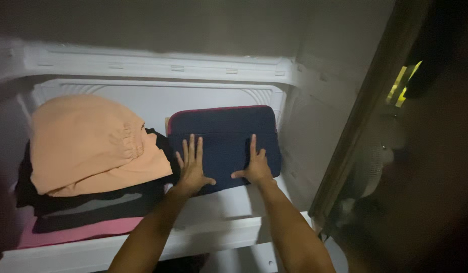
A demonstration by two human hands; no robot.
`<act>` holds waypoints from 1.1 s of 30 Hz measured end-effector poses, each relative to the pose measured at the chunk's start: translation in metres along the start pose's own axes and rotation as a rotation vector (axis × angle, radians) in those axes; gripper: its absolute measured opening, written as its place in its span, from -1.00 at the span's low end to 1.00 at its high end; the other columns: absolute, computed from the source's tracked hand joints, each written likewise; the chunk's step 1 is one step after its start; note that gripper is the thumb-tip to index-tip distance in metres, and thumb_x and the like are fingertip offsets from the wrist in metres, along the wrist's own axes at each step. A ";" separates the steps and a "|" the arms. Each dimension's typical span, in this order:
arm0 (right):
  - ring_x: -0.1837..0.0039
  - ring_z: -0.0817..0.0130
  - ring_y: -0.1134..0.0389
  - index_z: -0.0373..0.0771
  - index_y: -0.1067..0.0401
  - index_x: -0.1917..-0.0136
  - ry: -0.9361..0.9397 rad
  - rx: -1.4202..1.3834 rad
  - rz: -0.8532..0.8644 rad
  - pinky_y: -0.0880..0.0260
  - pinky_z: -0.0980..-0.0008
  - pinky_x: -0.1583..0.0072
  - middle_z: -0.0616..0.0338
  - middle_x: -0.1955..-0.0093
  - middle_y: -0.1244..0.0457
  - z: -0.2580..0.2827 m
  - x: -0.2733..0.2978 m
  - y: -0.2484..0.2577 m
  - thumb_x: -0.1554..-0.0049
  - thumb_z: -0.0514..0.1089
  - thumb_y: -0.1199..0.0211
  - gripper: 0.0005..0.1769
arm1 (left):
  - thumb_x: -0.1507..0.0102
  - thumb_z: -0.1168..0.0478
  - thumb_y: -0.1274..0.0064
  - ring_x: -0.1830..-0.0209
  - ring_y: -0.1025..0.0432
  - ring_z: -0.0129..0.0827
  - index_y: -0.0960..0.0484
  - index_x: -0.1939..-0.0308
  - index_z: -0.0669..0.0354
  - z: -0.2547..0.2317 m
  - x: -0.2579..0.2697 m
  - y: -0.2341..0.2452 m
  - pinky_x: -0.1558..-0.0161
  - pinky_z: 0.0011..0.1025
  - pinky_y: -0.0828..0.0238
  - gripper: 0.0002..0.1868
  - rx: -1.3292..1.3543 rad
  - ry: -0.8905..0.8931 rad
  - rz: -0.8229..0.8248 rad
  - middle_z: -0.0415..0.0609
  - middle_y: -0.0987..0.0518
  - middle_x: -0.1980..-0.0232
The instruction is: The person folds various clothing items on a bed and places them into a white storage shelf. They handle shirts, pants, and a small package, stacking them neatly on the shelf.
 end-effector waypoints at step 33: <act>-0.45 -0.20 -0.18 0.24 0.76 -0.63 -0.096 0.029 -0.001 -0.25 0.01 -0.43 -0.31 -0.48 0.04 -0.010 -0.010 -0.008 0.40 0.07 -0.76 0.87 | 0.30 -0.22 -0.59 -0.66 0.52 0.13 0.38 -0.57 0.00 0.010 -0.013 -0.002 -0.53 0.28 0.54 0.69 -0.045 -0.035 -0.100 0.14 0.47 -0.65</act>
Point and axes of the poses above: each hand's wrist, its own x-axis away from the middle knuckle, its own y-axis out of the back of the hand, z = x × y, the point moved 4 cm from there along -x, towards the middle knuckle
